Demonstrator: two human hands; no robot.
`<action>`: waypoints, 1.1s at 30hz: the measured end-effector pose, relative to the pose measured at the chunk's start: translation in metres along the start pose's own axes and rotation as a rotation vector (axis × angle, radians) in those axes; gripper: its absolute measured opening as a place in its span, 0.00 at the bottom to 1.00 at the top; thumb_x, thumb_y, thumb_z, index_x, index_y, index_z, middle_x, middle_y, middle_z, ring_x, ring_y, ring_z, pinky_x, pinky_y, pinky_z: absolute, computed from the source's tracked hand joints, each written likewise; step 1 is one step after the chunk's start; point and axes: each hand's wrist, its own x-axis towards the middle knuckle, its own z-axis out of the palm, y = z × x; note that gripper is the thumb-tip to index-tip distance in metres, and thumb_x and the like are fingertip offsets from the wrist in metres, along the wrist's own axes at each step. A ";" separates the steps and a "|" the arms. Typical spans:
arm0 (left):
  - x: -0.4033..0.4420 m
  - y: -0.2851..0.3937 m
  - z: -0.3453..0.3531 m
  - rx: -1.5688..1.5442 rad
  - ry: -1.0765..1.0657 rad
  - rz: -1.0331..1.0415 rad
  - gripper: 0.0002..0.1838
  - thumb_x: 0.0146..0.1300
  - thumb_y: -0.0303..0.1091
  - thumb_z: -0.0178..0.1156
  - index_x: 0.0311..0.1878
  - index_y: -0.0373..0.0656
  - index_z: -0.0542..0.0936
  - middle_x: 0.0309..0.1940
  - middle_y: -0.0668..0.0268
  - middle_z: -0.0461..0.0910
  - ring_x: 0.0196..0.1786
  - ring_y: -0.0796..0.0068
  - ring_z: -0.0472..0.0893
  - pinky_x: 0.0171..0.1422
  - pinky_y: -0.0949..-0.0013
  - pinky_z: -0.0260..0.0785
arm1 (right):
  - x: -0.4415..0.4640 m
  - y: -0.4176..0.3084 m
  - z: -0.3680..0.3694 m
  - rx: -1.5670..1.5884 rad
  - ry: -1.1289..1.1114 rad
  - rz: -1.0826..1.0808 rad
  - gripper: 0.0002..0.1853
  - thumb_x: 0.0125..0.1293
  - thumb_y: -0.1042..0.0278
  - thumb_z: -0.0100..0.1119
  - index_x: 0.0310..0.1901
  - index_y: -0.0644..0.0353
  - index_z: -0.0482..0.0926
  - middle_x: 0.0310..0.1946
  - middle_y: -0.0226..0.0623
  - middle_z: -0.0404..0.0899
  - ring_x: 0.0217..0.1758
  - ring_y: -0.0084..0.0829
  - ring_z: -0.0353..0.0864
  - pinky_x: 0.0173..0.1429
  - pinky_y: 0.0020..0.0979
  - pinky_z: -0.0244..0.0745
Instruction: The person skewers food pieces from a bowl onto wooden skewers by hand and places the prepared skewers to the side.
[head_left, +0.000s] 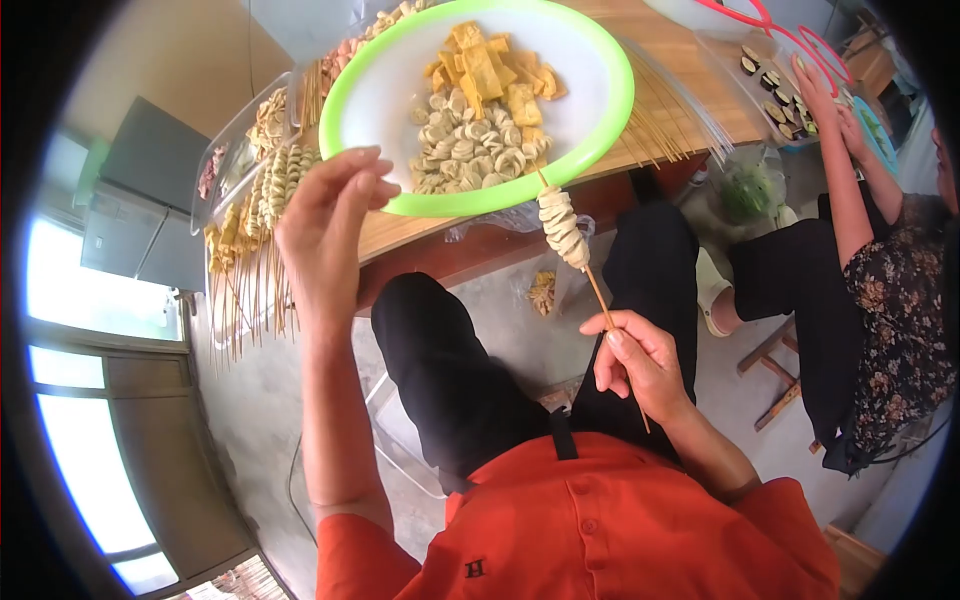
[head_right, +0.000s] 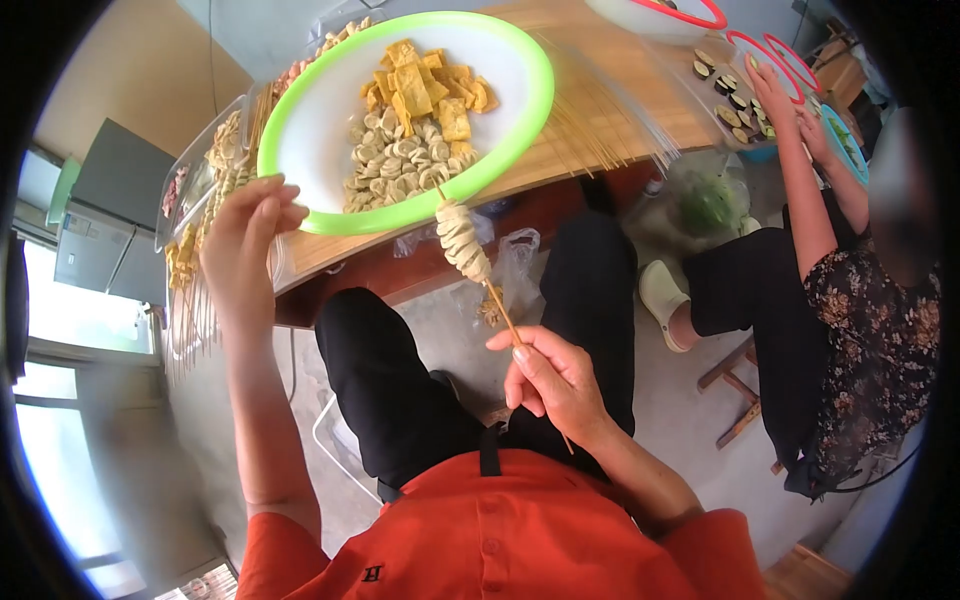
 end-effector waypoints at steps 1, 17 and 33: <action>0.015 -0.006 -0.002 0.006 0.001 0.007 0.16 0.70 0.35 0.57 0.52 0.30 0.79 0.40 0.59 0.84 0.39 0.73 0.83 0.49 0.72 0.75 | 0.001 0.002 0.000 -0.017 0.000 -0.019 0.13 0.78 0.66 0.44 0.52 0.63 0.77 0.20 0.30 0.76 0.15 0.13 0.61 0.20 0.17 0.57; 0.160 -0.098 0.025 0.476 -0.441 -0.076 0.11 0.61 0.32 0.60 0.41 0.37 0.85 0.29 0.63 0.84 0.30 0.77 0.83 0.34 0.71 0.72 | 0.015 0.028 -0.028 -0.200 0.018 -0.170 0.13 0.74 0.71 0.45 0.52 0.64 0.78 0.17 0.29 0.75 0.15 0.14 0.65 0.22 0.19 0.61; 0.169 -0.120 0.062 0.783 -0.699 -0.021 0.14 0.53 0.29 0.63 0.45 0.42 0.83 0.36 0.58 0.84 0.37 0.66 0.83 0.40 0.64 0.75 | 0.023 0.032 -0.025 -0.258 -0.021 -0.195 0.12 0.74 0.71 0.46 0.50 0.64 0.79 0.16 0.28 0.75 0.18 0.17 0.73 0.25 0.21 0.68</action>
